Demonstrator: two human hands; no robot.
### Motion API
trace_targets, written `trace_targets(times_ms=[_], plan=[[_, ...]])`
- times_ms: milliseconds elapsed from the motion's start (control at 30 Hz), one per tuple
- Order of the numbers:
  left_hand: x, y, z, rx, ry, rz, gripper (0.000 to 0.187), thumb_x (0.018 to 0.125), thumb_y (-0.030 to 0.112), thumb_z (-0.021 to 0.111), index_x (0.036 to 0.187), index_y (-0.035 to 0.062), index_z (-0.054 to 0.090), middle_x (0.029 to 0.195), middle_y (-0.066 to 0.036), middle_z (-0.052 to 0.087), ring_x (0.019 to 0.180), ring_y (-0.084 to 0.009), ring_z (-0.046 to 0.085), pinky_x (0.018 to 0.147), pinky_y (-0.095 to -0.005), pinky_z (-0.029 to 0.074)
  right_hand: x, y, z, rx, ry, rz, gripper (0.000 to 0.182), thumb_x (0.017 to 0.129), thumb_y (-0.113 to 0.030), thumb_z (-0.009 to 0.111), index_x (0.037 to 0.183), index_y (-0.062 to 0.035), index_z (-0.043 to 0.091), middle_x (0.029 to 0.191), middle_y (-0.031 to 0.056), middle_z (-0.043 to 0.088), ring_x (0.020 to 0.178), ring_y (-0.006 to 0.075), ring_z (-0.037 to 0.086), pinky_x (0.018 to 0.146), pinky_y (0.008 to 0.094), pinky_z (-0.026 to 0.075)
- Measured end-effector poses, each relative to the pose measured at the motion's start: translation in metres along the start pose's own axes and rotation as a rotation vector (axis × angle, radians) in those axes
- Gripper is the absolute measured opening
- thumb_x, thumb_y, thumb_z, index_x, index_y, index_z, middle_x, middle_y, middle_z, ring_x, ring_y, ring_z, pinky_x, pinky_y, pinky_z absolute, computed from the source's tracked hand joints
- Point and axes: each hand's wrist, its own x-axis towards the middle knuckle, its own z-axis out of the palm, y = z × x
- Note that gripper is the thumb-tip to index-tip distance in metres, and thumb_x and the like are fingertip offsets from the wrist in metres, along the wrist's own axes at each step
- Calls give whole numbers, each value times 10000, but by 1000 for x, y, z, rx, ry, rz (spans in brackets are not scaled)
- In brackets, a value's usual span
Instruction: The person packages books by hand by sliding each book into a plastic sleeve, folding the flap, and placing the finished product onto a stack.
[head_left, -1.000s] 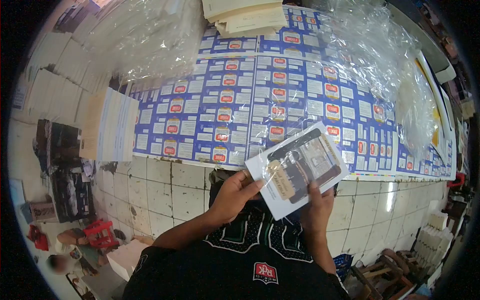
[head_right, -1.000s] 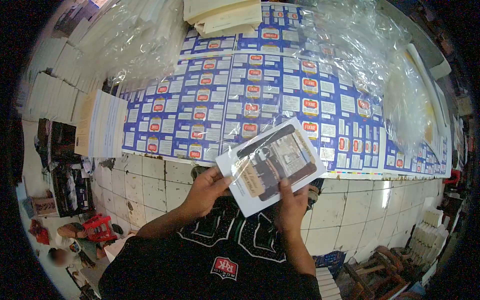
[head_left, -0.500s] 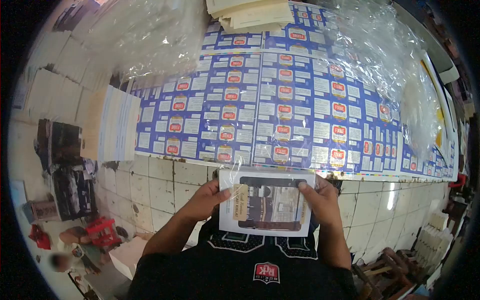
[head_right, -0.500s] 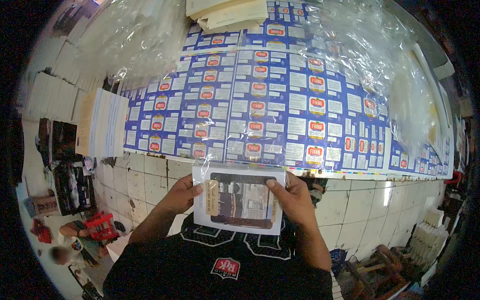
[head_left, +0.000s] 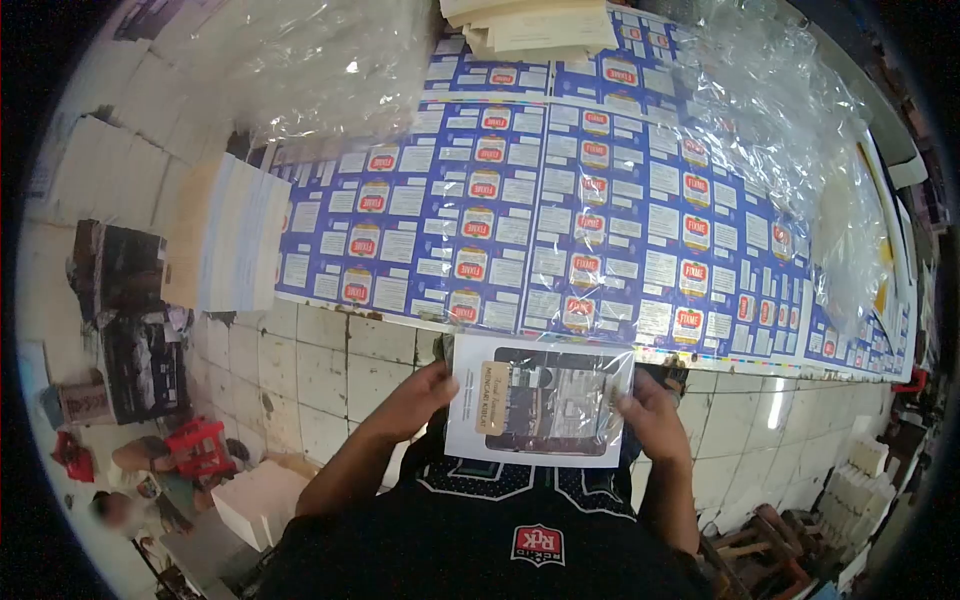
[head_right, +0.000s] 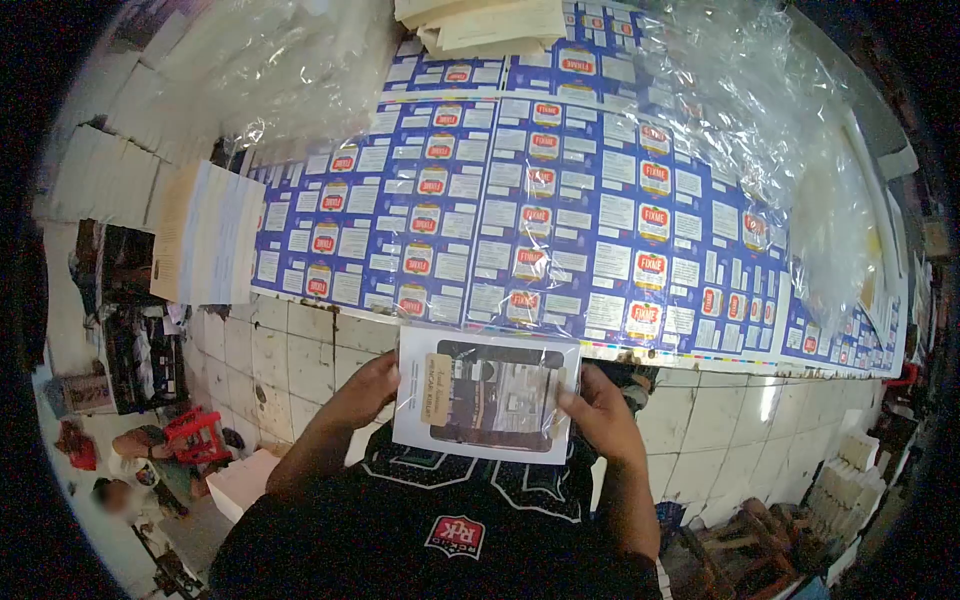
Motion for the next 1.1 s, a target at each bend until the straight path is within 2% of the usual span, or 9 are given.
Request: trace_targets(times_ms=[67,200,333,500,567,633,833,967,1100], plan=[[10,4,14,-544,89,-108,518,978,290,529,1347,-50,401,1241,-125,572,1132,-212,546,999,-372,414,1,0,15,52,39,58,408,911,-165,633,1250,26,511,1181,97,600,1081,174,544,962,340,420],[-12,23,44,-300,193,21,462,999,294,486,1328,-24,419,1211,-125,580,1086,-196,576,939,-362,462,-16,-18,38,-108,124,39,379,919,-142,618,1247,19,519,1160,110,615,1057,163,559,939,330,434],[5,81,39,-613,67,-17,444,1013,279,413,1361,3,396,1176,-168,601,1047,-272,614,929,-382,480,9,-48,37,143,251,87,365,909,-197,622,1183,35,556,1055,107,645,924,178,613,832,307,483],[-20,66,41,-384,88,-172,411,1006,318,449,1240,-17,488,1082,-175,620,982,-257,636,850,-380,523,-19,-49,36,136,187,162,316,911,-123,587,1186,24,539,911,105,662,773,177,633,685,291,524],[-14,57,45,-393,97,91,391,1014,310,431,1169,-37,520,1055,-191,631,963,-259,646,834,-389,533,-10,-46,37,231,176,191,290,912,-105,579,1170,24,544,898,103,661,748,179,633,684,293,524],[10,73,41,-290,124,100,385,1018,290,413,1174,-49,509,1046,-199,637,956,-268,651,838,-392,538,19,-46,35,199,293,-51,262,919,-117,574,1137,26,546,873,95,657,727,169,629,667,288,522],[-24,80,36,-49,47,118,360,1019,221,387,1176,-78,514,1122,-219,631,1025,-257,640,862,-363,523,-16,-47,27,-45,242,-66,190,916,-164,615,974,10,663,753,68,672,655,149,622,630,293,506],[-10,70,31,327,107,398,347,1005,206,448,1275,8,540,1251,-137,578,1097,-204,568,899,-329,462,-5,-43,26,-229,109,-128,202,927,-179,616,1016,0,645,919,68,667,852,154,606,787,301,483],[52,107,15,189,202,333,283,971,189,523,1156,-7,611,1350,-163,504,1227,-248,497,1004,-331,391,60,-86,40,-375,104,-164,196,931,-182,588,986,3,620,944,37,625,921,123,547,822,288,437]])
